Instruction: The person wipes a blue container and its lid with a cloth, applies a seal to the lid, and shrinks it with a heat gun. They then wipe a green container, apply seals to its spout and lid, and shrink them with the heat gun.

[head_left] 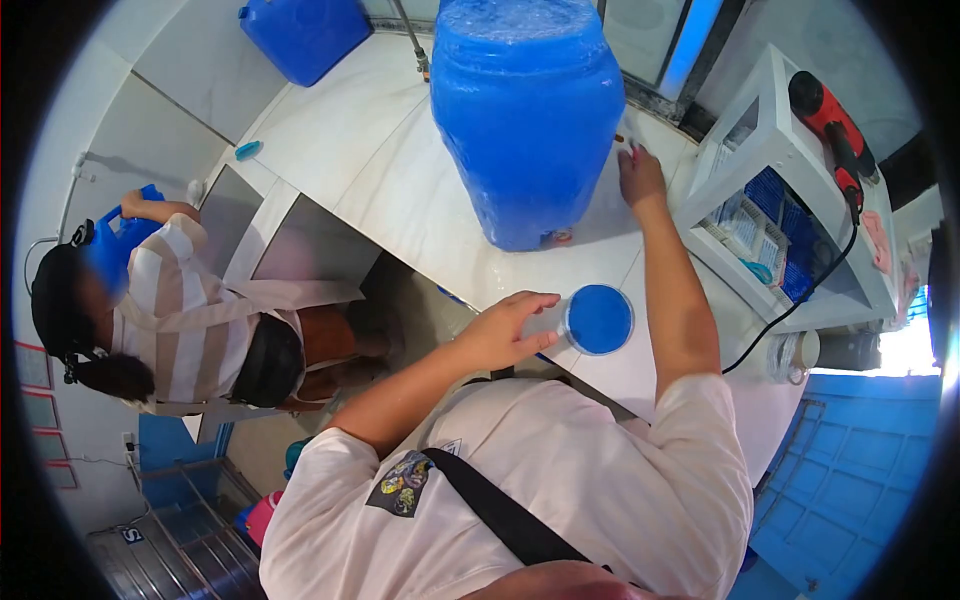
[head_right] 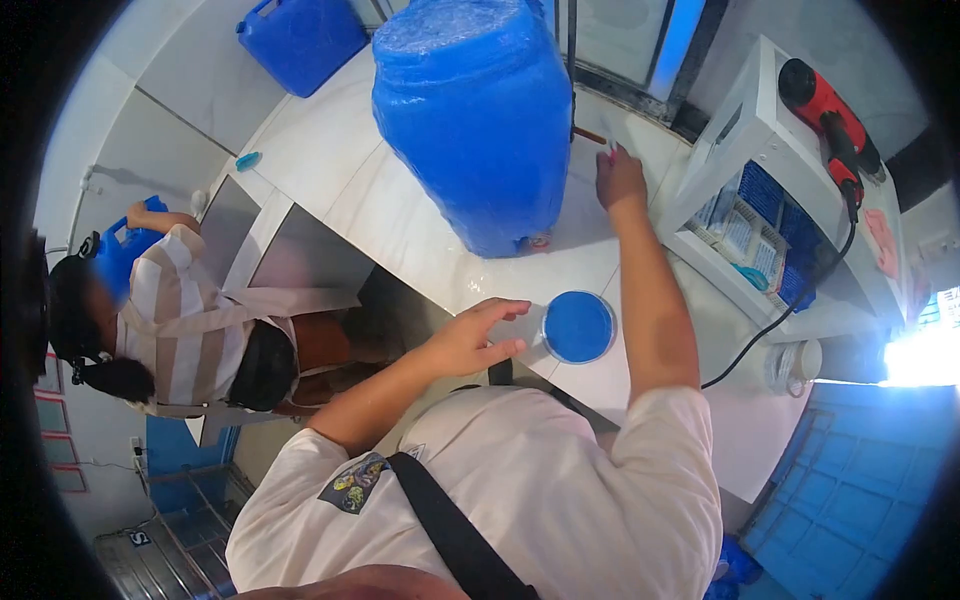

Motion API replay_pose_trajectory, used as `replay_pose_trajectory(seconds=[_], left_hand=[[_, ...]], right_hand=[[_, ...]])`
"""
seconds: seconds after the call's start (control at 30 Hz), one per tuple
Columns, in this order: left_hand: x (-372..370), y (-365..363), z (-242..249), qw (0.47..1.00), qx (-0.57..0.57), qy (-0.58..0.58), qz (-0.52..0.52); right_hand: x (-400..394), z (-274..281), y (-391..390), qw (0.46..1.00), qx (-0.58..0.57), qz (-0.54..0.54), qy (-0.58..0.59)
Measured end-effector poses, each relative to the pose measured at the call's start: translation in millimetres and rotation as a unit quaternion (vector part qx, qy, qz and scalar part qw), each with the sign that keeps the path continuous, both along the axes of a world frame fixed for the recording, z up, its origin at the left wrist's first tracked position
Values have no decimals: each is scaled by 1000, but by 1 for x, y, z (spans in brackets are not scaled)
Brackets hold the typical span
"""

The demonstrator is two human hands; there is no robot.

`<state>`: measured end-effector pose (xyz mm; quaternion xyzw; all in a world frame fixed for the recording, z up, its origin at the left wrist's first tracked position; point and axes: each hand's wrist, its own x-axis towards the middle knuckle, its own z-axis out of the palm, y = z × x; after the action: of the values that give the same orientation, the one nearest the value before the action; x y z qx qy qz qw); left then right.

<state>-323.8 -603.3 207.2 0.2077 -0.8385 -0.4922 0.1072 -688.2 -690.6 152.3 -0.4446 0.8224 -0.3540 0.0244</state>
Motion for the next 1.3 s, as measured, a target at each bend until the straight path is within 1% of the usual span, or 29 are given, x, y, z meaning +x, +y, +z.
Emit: replay_pose_trajectory(seconds=[0.03,0.07,0.1,0.13,0.2,0.23,0.27,0.3,0.33,0.4,0.47,0.53,0.57,0.63,0.67,0.7,0.73,0.77,0.83,0.87,0.93,0.97,1.0,1.03,1.1,1.17,1.2,1.27,1.3], left_hand=[[3,1,-2,999,45,4,23],[6,3,-9,999,46,2,22],[6,7,-20,988,146,33,35],[4,11,-28,966,246,60,46],[-5,26,-23,952,293,81,47],[-9,34,-22,935,334,105,52],[-6,37,-29,934,343,95,34],[0,35,-39,963,267,42,21],[4,32,-45,983,184,-6,1],[6,23,-15,965,262,-3,15],[30,12,-26,865,482,19,136],[59,-21,-16,879,434,-40,193],[71,-43,-18,891,391,-71,218],[97,-104,-33,908,322,-105,248],[111,-137,-46,914,298,-113,250],[113,-162,-49,916,258,-129,279],[108,-182,-48,916,216,-142,308],[104,-193,-42,916,213,-139,311],[97,-209,-30,900,153,-154,377],[99,-214,-26,901,149,-149,378],[99,-214,-15,924,-14,-168,343],[100,-210,-7,933,-19,-156,323],[94,-200,1,930,-20,-155,333],[88,-189,7,941,7,-105,322],[78,-167,17,952,34,-12,303],[66,-150,15,960,16,69,271],[60,-141,13,962,-5,106,250],[42,-111,26,960,16,135,244],[40,-102,28,962,9,132,238]], right_hand=[[10,7,27,996,22,20,-82],[26,20,65,985,44,40,-165],[52,60,106,937,170,53,-301],[61,42,143,929,165,132,-303],[130,113,182,867,213,163,-420],[146,85,183,888,169,271,-330],[163,50,185,892,123,368,-232],[188,40,178,902,150,328,-237],[205,73,172,912,213,312,-159],[213,83,172,934,151,306,-110],[192,111,196,959,128,243,-71],[157,148,228,935,51,290,-199],[142,175,247,943,11,238,-232],[105,201,285,981,-63,76,-166],[76,217,298,991,-101,-3,-86],[35,235,301,969,-184,-41,161],[7,260,307,970,-147,-185,63],[-30,277,315,951,-142,-169,216],[-114,276,332,934,-85,-227,264],[-136,286,332,933,-91,-227,265],[-161,310,332,955,134,-193,179],[-167,315,331,957,129,-189,180],[-170,321,325,968,154,-156,122],[-177,321,312,975,179,-113,64],[-260,291,308,951,251,-74,165],[-275,294,300,932,301,-34,198],[-290,291,304,935,292,-62,191],[-292,293,312,961,216,-91,149],[-266,304,310,975,120,-149,110]])
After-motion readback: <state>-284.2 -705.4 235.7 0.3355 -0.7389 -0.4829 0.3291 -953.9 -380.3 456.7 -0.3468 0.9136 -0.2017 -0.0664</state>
